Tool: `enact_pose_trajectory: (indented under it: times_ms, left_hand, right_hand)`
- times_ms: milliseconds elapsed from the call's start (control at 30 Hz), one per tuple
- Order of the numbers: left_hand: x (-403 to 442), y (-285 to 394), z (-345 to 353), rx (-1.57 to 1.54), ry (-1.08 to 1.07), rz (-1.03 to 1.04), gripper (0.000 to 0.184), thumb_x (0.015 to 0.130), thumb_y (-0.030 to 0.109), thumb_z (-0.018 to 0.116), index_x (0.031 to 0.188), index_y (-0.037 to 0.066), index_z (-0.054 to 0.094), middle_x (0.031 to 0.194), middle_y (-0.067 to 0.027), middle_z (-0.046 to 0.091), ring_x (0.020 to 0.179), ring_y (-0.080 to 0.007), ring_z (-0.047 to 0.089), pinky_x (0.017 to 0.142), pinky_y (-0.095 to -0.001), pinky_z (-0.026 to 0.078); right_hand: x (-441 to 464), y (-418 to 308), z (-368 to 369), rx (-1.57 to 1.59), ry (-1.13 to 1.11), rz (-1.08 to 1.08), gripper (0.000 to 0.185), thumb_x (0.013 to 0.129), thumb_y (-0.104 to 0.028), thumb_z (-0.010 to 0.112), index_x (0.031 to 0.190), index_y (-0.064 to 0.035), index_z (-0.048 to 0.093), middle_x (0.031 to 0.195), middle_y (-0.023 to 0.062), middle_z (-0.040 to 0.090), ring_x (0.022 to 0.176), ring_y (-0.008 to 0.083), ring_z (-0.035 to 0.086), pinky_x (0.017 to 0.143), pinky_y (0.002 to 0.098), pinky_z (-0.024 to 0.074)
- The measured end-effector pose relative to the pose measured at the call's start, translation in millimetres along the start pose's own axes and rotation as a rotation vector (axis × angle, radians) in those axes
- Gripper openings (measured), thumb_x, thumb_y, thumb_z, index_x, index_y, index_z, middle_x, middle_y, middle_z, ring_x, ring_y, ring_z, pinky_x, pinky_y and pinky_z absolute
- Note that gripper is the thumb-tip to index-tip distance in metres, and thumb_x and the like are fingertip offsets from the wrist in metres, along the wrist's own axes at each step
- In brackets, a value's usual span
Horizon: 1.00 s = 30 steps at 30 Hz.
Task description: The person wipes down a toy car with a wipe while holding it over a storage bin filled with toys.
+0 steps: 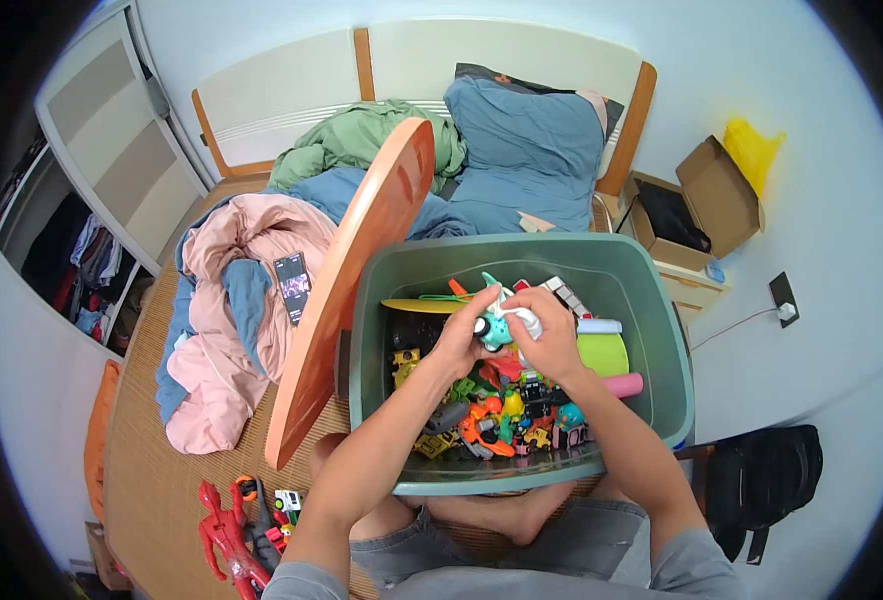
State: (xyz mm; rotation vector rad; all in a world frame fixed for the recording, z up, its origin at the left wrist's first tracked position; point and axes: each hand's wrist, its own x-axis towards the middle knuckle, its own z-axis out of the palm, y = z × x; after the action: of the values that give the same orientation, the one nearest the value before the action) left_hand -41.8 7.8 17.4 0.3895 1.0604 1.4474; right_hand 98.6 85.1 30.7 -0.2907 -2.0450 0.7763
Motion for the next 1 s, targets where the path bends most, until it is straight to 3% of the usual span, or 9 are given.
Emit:
enact_pose_trajectory:
  times_ms: [100, 300, 333, 367, 600, 833, 1000]
  left_hand:
    - [0.3, 1.6, -0.7, -0.071, -0.088, -0.053, 0.046, 0.086, 0.056, 0.064, 0.106, 0.014, 0.062, 0.091, -0.0006, 0.067, 0.08, -0.0123, 0.066, 0.057, -0.0322, 0.056]
    - [-4.0, 1.4, 2.2, -0.07, -0.011, 0.023, 0.043, 0.087, 0.053, 0.064, 0.108, 0.016, 0.063, 0.097, -0.0002, 0.068, 0.086, -0.0135, 0.067, 0.066, -0.0328, 0.058]
    - [-10.4, 6.1, 9.3, -0.079, 0.018, 0.063, 0.044, 0.085, 0.053, 0.067, 0.103, 0.013, 0.063, 0.089, -0.0009, 0.066, 0.077, -0.0119, 0.065, 0.058, -0.032, 0.057]
    - [-14.1, 7.6, 10.3, -0.044, 0.017, 0.083, 0.044, 0.086, 0.052, 0.066, 0.103, 0.012, 0.063, 0.09, -0.0014, 0.066, 0.078, -0.0122, 0.065, 0.06, -0.0319, 0.057]
    - [-17.2, 3.6, 14.6, 0.036, -0.024, 0.137, 0.045, 0.091, 0.05, 0.06, 0.11, 0.009, 0.06, 0.095, -0.0039, 0.066, 0.08, -0.0134, 0.066, 0.061, -0.0322, 0.057]
    - [-19.7, -1.2, 23.9, -0.108, 0.073, 0.104, 0.047, 0.091, 0.052, 0.06, 0.111, 0.009, 0.058, 0.095, -0.0042, 0.065, 0.084, -0.0138, 0.066, 0.061, -0.0328, 0.057]
    - [-16.9, -4.4, 20.2, 0.027, 0.131, 0.178, 0.046, 0.089, 0.05, 0.063, 0.11, 0.009, 0.058, 0.093, -0.0031, 0.063, 0.079, -0.0115, 0.062, 0.059, -0.0315, 0.055]
  right_hand:
    - [0.5, -5.8, -5.8, 0.013, -0.014, 0.045, 0.017, 0.08, -0.002, 0.067, 0.097, -0.0012, 0.066, 0.094, 0.0142, 0.064, 0.086, 0.0297, 0.064, 0.076, 0.0357, 0.0506]
    - [-2.9, -14.9, -13.6, 0.045, -0.056, -0.132, 0.022, 0.076, -0.004, 0.071, 0.098, -0.0051, 0.067, 0.095, 0.0135, 0.064, 0.085, 0.028, 0.065, 0.074, 0.0352, 0.0523]
    - [-2.4, -17.7, -13.7, 0.039, -0.053, -0.16, 0.022, 0.076, -0.004, 0.071, 0.098, -0.005, 0.067, 0.095, 0.0134, 0.063, 0.083, 0.0281, 0.065, 0.073, 0.0354, 0.0523]
    - [-2.4, -19.5, -13.4, 0.035, -0.05, -0.188, 0.021, 0.077, -0.004, 0.07, 0.098, -0.0049, 0.067, 0.095, 0.0132, 0.062, 0.082, 0.0282, 0.065, 0.073, 0.0355, 0.0523]
    - [-0.9, -5.6, -13.1, 0.102, 0.055, -0.012, 0.014, 0.081, -0.007, 0.069, 0.094, -0.0026, 0.067, 0.092, 0.0125, 0.062, 0.079, 0.027, 0.063, 0.069, 0.0355, 0.0504]
    - [-4.1, -5.1, -17.2, 0.137, -0.048, -0.054, 0.016, 0.076, -0.004, 0.073, 0.092, -0.0044, 0.07, 0.093, 0.01, 0.062, 0.08, 0.0228, 0.063, 0.07, 0.0322, 0.0509]
    - [-4.1, 2.3, -12.1, 0.073, 0.011, -0.044, 0.013, 0.078, -0.009, 0.071, 0.09, -0.0037, 0.069, 0.09, 0.0105, 0.062, 0.077, 0.0259, 0.063, 0.068, 0.0339, 0.0511]
